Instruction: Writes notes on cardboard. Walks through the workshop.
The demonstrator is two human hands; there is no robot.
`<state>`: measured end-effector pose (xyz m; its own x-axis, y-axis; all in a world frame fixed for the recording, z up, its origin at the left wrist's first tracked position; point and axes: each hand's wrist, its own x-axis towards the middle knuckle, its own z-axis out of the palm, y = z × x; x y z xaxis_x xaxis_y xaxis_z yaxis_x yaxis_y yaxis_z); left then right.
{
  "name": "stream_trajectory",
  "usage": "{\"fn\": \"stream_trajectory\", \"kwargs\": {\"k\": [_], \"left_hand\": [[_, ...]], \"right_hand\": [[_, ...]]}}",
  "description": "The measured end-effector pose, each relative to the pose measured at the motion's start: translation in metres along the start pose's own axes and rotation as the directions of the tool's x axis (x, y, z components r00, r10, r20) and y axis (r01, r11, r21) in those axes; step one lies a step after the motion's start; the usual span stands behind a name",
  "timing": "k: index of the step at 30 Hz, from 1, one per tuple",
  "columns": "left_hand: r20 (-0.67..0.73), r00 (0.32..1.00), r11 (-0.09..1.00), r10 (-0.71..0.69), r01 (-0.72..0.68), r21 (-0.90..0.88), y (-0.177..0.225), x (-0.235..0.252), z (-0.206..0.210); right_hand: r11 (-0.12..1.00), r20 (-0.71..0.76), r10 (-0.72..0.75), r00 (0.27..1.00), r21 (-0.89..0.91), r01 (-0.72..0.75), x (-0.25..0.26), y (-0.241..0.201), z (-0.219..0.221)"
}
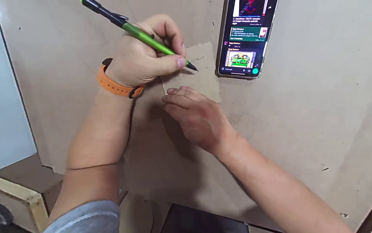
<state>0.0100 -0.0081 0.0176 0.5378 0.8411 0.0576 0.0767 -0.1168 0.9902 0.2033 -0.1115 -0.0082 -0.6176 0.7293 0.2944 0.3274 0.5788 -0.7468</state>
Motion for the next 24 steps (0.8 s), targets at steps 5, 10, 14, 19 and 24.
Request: {"fn": "stream_trajectory", "kwargs": {"k": [5, 10, 14, 19, 24], "left_hand": [[0.115, 0.991, 0.997, -0.070, 0.066, 0.036, 0.001, -0.001, -0.007], [0.051, 0.996, 0.974, -0.079, 0.067, 0.216, 0.001, -0.001, 0.003], [0.027, 0.997, 0.953, -0.071, 0.060, 0.298, 0.003, -0.002, 0.010], [-0.013, 0.997, 0.953, -0.075, 0.075, 0.293, 0.004, -0.002, 0.013], [-0.006, 0.996, 0.952, -0.085, 0.083, 0.293, 0.004, -0.003, 0.012]], "right_hand": [[1.000, 0.001, 0.000, 1.000, 0.003, 0.000, 0.001, 0.000, -0.001], [1.000, 0.013, 0.002, 1.000, -0.003, -0.002, 0.001, -0.001, -0.001], [1.000, 0.005, -0.004, 1.000, -0.006, 0.004, 0.001, -0.001, -0.001], [1.000, 0.011, -0.007, 1.000, -0.015, 0.007, 0.001, -0.001, -0.001], [1.000, 0.006, -0.003, 1.000, 0.000, 0.003, 0.001, -0.001, -0.001]]}}
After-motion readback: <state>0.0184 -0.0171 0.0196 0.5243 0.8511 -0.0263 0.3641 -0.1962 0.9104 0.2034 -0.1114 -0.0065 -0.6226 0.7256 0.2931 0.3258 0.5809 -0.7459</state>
